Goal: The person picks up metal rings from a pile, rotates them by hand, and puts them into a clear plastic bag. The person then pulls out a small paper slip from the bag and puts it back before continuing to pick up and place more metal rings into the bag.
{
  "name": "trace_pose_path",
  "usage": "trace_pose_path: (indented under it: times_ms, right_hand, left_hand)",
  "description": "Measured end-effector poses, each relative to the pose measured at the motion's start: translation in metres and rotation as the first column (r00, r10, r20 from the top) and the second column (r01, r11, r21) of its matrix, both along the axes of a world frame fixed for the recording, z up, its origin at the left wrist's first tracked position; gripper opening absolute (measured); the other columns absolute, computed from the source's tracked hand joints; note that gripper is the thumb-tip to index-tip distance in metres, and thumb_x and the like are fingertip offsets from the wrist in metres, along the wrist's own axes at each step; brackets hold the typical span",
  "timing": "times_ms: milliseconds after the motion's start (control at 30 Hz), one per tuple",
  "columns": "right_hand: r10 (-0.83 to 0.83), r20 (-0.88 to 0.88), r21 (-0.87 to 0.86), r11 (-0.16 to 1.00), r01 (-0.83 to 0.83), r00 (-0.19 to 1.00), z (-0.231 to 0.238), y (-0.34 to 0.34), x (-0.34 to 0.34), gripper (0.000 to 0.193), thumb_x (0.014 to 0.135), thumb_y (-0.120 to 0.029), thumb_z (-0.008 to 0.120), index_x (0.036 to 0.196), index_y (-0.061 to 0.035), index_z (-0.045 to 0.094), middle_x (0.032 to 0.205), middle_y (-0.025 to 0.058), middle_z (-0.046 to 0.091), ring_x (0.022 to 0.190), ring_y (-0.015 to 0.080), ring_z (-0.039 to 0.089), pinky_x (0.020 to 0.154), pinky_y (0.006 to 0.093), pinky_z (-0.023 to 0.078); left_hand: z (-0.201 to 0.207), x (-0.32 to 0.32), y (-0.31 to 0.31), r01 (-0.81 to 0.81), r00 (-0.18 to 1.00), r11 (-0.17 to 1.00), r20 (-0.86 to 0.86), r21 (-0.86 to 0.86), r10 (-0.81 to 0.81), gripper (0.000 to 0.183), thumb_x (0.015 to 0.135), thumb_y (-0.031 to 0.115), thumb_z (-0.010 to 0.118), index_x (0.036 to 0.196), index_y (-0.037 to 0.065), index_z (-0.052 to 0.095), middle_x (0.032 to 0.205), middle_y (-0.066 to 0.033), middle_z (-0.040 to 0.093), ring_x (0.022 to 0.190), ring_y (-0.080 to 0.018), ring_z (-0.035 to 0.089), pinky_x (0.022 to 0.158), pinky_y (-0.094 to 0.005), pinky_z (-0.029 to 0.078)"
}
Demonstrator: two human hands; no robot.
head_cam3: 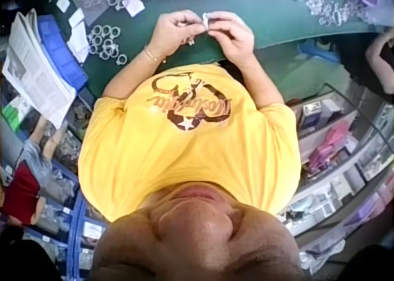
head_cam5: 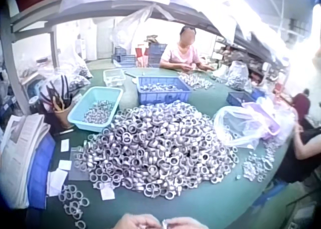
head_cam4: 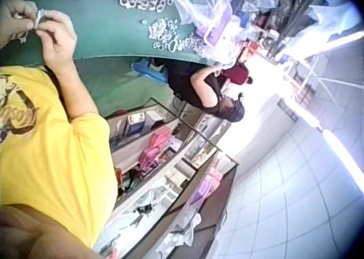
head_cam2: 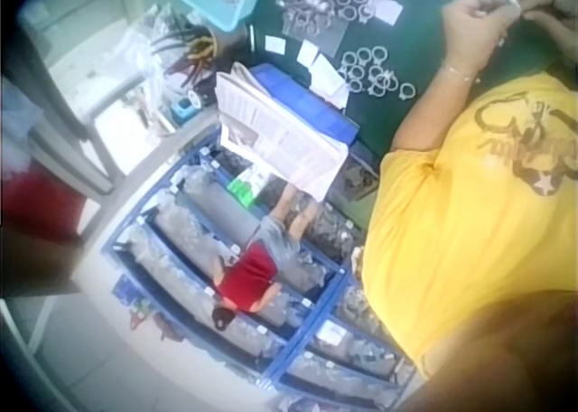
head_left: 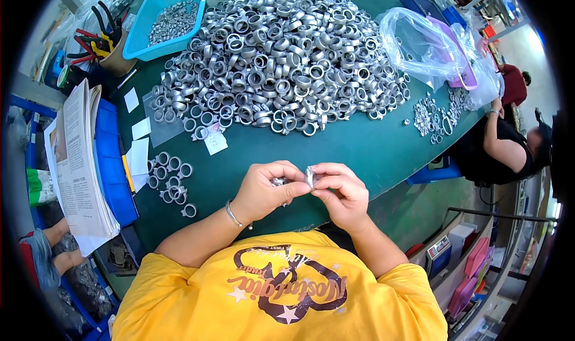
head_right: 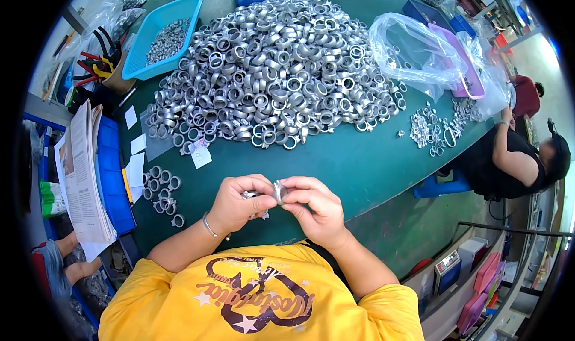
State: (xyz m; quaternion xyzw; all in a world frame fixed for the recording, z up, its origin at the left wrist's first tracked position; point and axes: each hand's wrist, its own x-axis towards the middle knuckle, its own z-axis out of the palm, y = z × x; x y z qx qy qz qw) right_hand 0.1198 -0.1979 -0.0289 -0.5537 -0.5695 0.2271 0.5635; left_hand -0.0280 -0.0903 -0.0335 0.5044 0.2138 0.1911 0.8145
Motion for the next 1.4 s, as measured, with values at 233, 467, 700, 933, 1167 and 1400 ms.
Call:
trace_pose_path:
  times_ms: [233, 467, 700, 933, 1167, 1400]
  right_hand:
    - [-0.068, -0.265, 0.004, 0.997, 0.071, 0.962, -0.0025, 0.0021, -0.0068, 0.014, 0.083, 0.010, 0.049, 0.092, 0.0000, 0.052, 0.094, 0.0117, 0.057, 0.084, 0.0148, 0.058, 0.078, 0.0257, 0.048]
    - [-0.042, -0.532, -0.173, 0.983, -0.059, 0.846, 0.0008, -0.0008, -0.0050, 0.017, 0.092, -0.005, 0.042, 0.105, 0.0025, 0.050, 0.087, 0.0072, 0.058, 0.078, 0.0109, 0.056, 0.070, 0.0230, 0.047]
    - [-0.060, -0.527, -0.274, 0.956, -0.103, 0.848, 0.0038, 0.0015, -0.0049, 0.024, 0.095, -0.015, 0.039, 0.107, 0.0029, 0.051, 0.082, 0.0045, 0.058, 0.071, 0.0089, 0.054, 0.065, 0.0212, 0.045]
    - [-0.020, -0.524, -0.266, 0.954, -0.142, 0.851, 0.0030, 0.0038, -0.0027, 0.025, 0.095, -0.017, 0.041, 0.106, 0.0014, 0.054, 0.083, 0.0029, 0.058, 0.070, 0.0074, 0.053, 0.064, 0.0205, 0.045]
    - [-0.022, -0.515, -0.308, 0.938, -0.161, 0.857, -0.0010, 0.0032, -0.0051, 0.024, 0.093, -0.017, 0.047, 0.106, 0.0001, 0.056, 0.082, 0.0008, 0.056, 0.070, 0.0059, 0.052, 0.064, 0.0186, 0.045]
    - [0.007, -0.598, -0.234, 0.955, -0.183, 0.801, -0.0025, 0.0031, -0.0021, 0.021, 0.091, -0.015, 0.050, 0.105, 0.0004, 0.056, 0.084, 0.0030, 0.058, 0.072, 0.0076, 0.054, 0.063, 0.0199, 0.046]
  left_hand:
    - [-0.0018, 0.0009, -0.0016, -0.062, 0.998, 0.942, 0.051, 0.329, 0.048, 0.010, 0.072, 0.001, 0.070, 0.080, -0.001, 0.064, 0.079, -0.0051, 0.058, 0.057, -0.0075, 0.052, 0.049, -0.0179, 0.041]
    - [0.0010, 0.0016, -0.0005, -0.071, 0.997, 0.876, 0.051, 0.476, 0.054, 0.011, 0.070, 0.001, 0.072, 0.078, 0.001, 0.065, 0.076, -0.0038, 0.058, 0.063, -0.0091, 0.053, 0.053, -0.0200, 0.041]
    - [-0.0007, 0.0026, 0.0001, -0.094, 0.995, 0.828, 0.067, 0.553, 0.068, 0.012, 0.067, 0.002, 0.073, 0.076, 0.003, 0.065, 0.071, -0.0025, 0.059, 0.064, -0.0113, 0.053, 0.056, -0.0223, 0.041]
    - [0.0010, 0.0025, -0.0004, -0.080, 0.997, 0.842, 0.034, 0.534, 0.073, 0.010, 0.068, 0.003, 0.072, 0.075, 0.003, 0.065, 0.071, -0.0025, 0.059, 0.064, -0.0114, 0.054, 0.056, -0.0222, 0.042]
    - [0.0030, 0.0022, -0.0006, -0.054, 0.998, 0.855, -0.009, 0.517, 0.068, 0.011, 0.069, 0.004, 0.072, 0.077, 0.003, 0.066, 0.072, -0.0032, 0.060, 0.065, -0.0114, 0.055, 0.056, -0.0215, 0.042]
    - [0.0016, 0.0026, -0.0008, -0.051, 0.998, 0.840, -0.008, 0.540, 0.066, 0.011, 0.068, 0.003, 0.073, 0.076, 0.004, 0.066, 0.073, -0.0034, 0.060, 0.064, -0.0113, 0.055, 0.056, -0.0217, 0.042]
